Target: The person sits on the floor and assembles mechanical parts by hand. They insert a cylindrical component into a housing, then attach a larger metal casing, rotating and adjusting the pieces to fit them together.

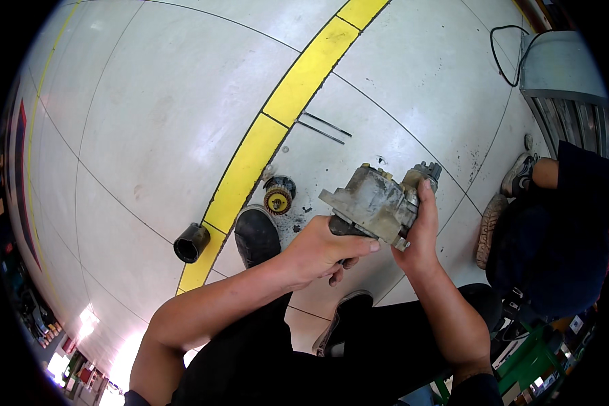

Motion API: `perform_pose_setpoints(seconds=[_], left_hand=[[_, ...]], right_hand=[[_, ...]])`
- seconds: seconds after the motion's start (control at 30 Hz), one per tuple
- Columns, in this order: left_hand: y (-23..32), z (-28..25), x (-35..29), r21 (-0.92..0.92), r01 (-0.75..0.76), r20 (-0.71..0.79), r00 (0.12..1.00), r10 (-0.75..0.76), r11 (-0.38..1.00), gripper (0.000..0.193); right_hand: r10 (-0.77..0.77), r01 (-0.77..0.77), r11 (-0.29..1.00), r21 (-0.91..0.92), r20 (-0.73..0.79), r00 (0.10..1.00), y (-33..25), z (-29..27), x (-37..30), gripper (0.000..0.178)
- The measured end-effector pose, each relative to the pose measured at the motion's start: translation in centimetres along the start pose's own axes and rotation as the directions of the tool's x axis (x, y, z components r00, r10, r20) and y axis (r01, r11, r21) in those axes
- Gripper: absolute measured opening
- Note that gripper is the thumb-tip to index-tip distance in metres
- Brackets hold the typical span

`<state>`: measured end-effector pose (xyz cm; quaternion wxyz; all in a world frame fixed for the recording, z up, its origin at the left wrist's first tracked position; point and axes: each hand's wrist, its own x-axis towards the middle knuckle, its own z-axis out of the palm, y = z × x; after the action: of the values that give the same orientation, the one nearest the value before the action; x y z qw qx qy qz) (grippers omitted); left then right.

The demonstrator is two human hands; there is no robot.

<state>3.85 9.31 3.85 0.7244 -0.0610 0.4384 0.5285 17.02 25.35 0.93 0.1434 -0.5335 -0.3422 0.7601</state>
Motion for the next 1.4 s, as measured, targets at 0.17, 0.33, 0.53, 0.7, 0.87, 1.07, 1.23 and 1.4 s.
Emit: perform_pose_setpoints(seconds=[0.17, 0.33, 0.53, 0.7, 0.87, 1.07, 1.23, 1.4], left_hand=[[-0.5, -0.7, 0.0, -0.067, 0.016, 0.053, 0.999, -0.013, 0.998, 0.025], [-1.0, 0.1, 0.3, 0.076, -0.011, -0.059, 0.998, 0.016, 0.997, 0.028], [-0.4, 0.2, 0.3, 0.108, -0.002, -0.056, 0.998, 0.008, 0.994, 0.03], [-0.7, -1.5, -0.3, -0.052, 0.1, 0.045, 0.994, -0.098, 0.994, 0.035], [-0.7, -1.2, -1.6, -0.1, 0.092, 0.087, 0.993, -0.084, 0.991, 0.047], [0.2, -0.8, -2.7, 0.221, 0.06, 0.028, 0.997, -0.068, 0.973, 0.049], [0.1, -0.7, -2.5, 0.265, -0.024, 0.045, 0.999, 0.013, 0.964, 0.046], [-0.7, -0.7, -2.3, 0.209, -0.045, 0.078, 0.997, 0.029, 0.977, 0.047]], right_hand=[[-0.028, 0.028, 1.0, -0.007, 0.029, 0.999, 0.1, 0.1, -0.4, 0.047], [-0.049, 0.049, 0.998, -0.025, 0.0, 0.999, 0.4, -0.1, 0.0, 0.046], [-0.011, 0.011, 0.999, -0.046, 0.002, 1.0, -0.3, 0.2, -0.2, 0.044], [0.025, -0.023, 0.996, -0.091, 0.018, 1.0, -0.3, 0.7, -0.6, 0.038], [0.093, -0.093, 0.996, 0.009, 0.01, 0.996, -0.1, 0.2, -0.4, 0.039], [0.06, -0.057, 0.995, -0.085, 0.032, 0.998, -0.6, -0.8, 0.5, 0.043], [0.137, -0.136, 0.99, -0.037, 0.009, 0.991, -0.9, -0.1, 0.1, 0.044], [0.174, -0.174, 0.985, 0.024, -0.009, 0.985, -1.1, 0.7, -0.1, 0.043]])
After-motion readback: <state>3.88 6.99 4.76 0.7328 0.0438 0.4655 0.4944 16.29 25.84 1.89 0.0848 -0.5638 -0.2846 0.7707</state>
